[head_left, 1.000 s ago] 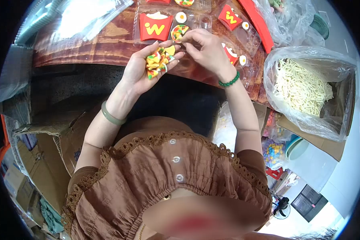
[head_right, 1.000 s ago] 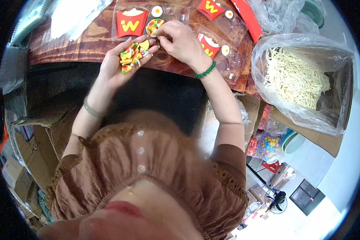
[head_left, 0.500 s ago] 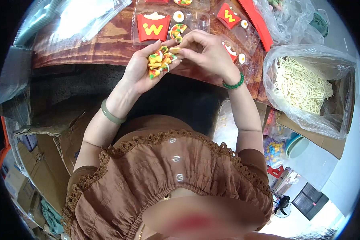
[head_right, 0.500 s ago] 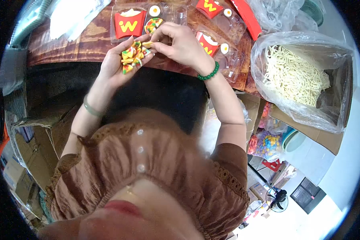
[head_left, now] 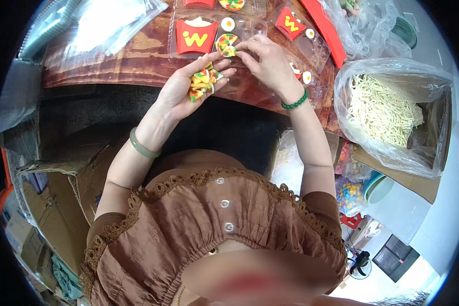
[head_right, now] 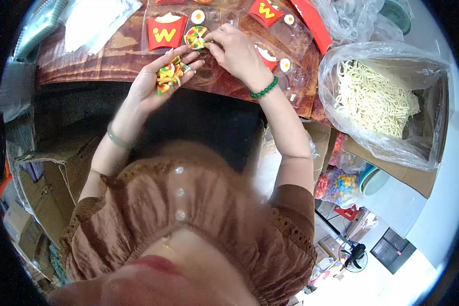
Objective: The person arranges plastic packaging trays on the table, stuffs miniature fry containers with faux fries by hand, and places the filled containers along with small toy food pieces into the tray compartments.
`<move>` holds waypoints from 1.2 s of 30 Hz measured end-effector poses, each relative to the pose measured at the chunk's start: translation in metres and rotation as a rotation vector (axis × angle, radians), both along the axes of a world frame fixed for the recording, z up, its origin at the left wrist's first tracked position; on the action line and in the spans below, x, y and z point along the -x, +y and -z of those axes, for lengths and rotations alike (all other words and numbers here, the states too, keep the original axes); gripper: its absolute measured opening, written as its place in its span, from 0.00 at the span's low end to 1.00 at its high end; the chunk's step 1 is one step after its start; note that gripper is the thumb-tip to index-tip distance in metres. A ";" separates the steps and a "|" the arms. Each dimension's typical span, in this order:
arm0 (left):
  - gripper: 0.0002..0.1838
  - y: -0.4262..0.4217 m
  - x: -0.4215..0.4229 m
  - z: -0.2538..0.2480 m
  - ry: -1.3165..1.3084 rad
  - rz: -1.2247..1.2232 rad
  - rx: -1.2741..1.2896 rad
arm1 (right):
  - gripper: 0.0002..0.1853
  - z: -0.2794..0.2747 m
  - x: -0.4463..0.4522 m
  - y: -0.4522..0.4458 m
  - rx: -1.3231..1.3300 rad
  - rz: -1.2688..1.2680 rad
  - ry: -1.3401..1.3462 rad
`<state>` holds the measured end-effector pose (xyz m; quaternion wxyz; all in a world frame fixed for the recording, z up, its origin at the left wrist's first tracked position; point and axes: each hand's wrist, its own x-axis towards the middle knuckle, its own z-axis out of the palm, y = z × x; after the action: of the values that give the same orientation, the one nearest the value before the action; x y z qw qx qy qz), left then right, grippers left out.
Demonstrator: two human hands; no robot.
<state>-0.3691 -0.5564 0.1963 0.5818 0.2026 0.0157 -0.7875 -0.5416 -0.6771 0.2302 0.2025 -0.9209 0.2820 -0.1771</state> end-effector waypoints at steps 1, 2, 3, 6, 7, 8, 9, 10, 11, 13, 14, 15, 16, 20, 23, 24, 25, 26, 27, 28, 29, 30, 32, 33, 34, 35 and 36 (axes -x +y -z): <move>0.20 0.000 0.001 0.000 -0.009 0.004 -0.007 | 0.08 0.009 0.000 -0.003 0.023 -0.019 -0.016; 0.20 -0.001 0.001 0.000 -0.011 0.005 -0.005 | 0.07 0.015 0.000 -0.005 0.046 -0.041 -0.033; 0.20 -0.001 0.001 0.001 -0.018 0.005 -0.002 | 0.07 0.013 0.000 -0.005 0.047 -0.042 -0.035; 0.20 -0.001 0.000 -0.002 -0.033 0.007 0.004 | 0.07 0.002 -0.002 -0.002 -0.064 0.002 -0.004; 0.20 -0.001 0.000 -0.004 -0.040 0.013 0.007 | 0.08 -0.004 -0.004 0.002 -0.190 0.016 -0.078; 0.20 -0.001 -0.001 -0.005 -0.039 0.010 0.005 | 0.09 -0.009 -0.006 0.004 -0.316 0.032 -0.152; 0.20 -0.003 -0.001 -0.005 -0.031 0.057 0.024 | 0.09 -0.013 -0.010 0.005 -0.315 0.032 -0.153; 0.20 -0.004 0.000 -0.006 -0.023 0.109 0.039 | 0.10 -0.016 -0.013 0.008 -0.422 -0.043 -0.140; 0.20 -0.005 0.001 -0.007 -0.023 0.117 0.038 | 0.11 -0.020 -0.015 0.009 -0.526 -0.116 -0.129; 0.22 -0.005 0.004 -0.008 -0.057 0.153 0.041 | 0.12 -0.025 -0.015 0.005 -0.432 -0.252 -0.111; 0.22 -0.007 0.004 -0.010 -0.059 0.154 0.044 | 0.11 -0.024 -0.015 0.001 -0.494 -0.244 -0.051; 0.24 -0.008 0.003 -0.011 -0.055 0.177 0.073 | 0.11 -0.024 -0.015 -0.001 -0.556 -0.239 0.009; 0.25 -0.008 0.003 -0.012 -0.051 0.198 0.101 | 0.11 -0.023 -0.014 -0.001 -0.555 -0.241 0.009; 0.27 -0.010 0.004 -0.003 0.017 0.177 0.071 | 0.10 -0.021 -0.014 0.001 -0.546 -0.252 -0.044; 0.25 -0.011 0.008 -0.007 0.015 0.140 0.024 | 0.09 -0.026 -0.011 0.005 -0.464 -0.272 -0.133; 0.24 -0.010 0.007 -0.011 0.041 0.153 0.033 | 0.09 -0.027 -0.010 0.006 -0.564 -0.222 -0.184; 0.23 -0.010 0.006 -0.012 0.069 0.167 0.039 | 0.09 -0.026 -0.008 0.006 -0.566 -0.223 -0.183; 0.23 -0.010 0.006 -0.011 0.070 0.166 0.039 | 0.09 -0.024 -0.005 0.006 -0.560 -0.188 -0.254; 0.22 -0.011 0.006 -0.008 0.121 0.173 0.039 | 0.09 -0.022 -0.002 0.005 -0.553 -0.151 -0.324; 0.21 -0.011 0.006 -0.006 0.173 0.180 0.039 | 0.09 -0.021 0.002 0.002 -0.554 -0.149 -0.321; 0.21 -0.010 0.005 -0.005 0.176 0.180 0.041 | 0.09 -0.020 0.006 -0.005 -0.297 -0.202 -0.315; 0.21 -0.009 0.005 -0.005 0.168 0.167 0.019 | 0.09 -0.021 0.008 -0.010 -0.039 -0.254 -0.306; 0.20 -0.008 0.007 -0.005 0.165 0.157 -0.004 | 0.08 -0.024 0.015 -0.006 -0.077 -0.214 -0.284; 0.20 -0.008 0.007 -0.005 0.179 0.157 -0.002 | 0.08 -0.027 0.017 -0.003 -0.115 -0.176 -0.268; 0.20 -0.008 0.007 -0.005 0.193 0.156 -0.002 | 0.08 -0.030 0.017 0.002 -0.117 -0.176 -0.266; 0.20 -0.008 0.008 -0.004 0.194 0.156 -0.005 | 0.08 -0.032 0.016 0.008 -0.211 -0.113 -0.259; 0.19 -0.010 0.009 -0.003 0.199 0.162 0.022 | 0.07 -0.033 0.014 0.010 -0.303 -0.050 -0.253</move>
<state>-0.3777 -0.5660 0.1992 0.5139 0.1176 0.0483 -0.8484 -0.5556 -0.6666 0.2630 0.3769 -0.8571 0.2548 -0.2417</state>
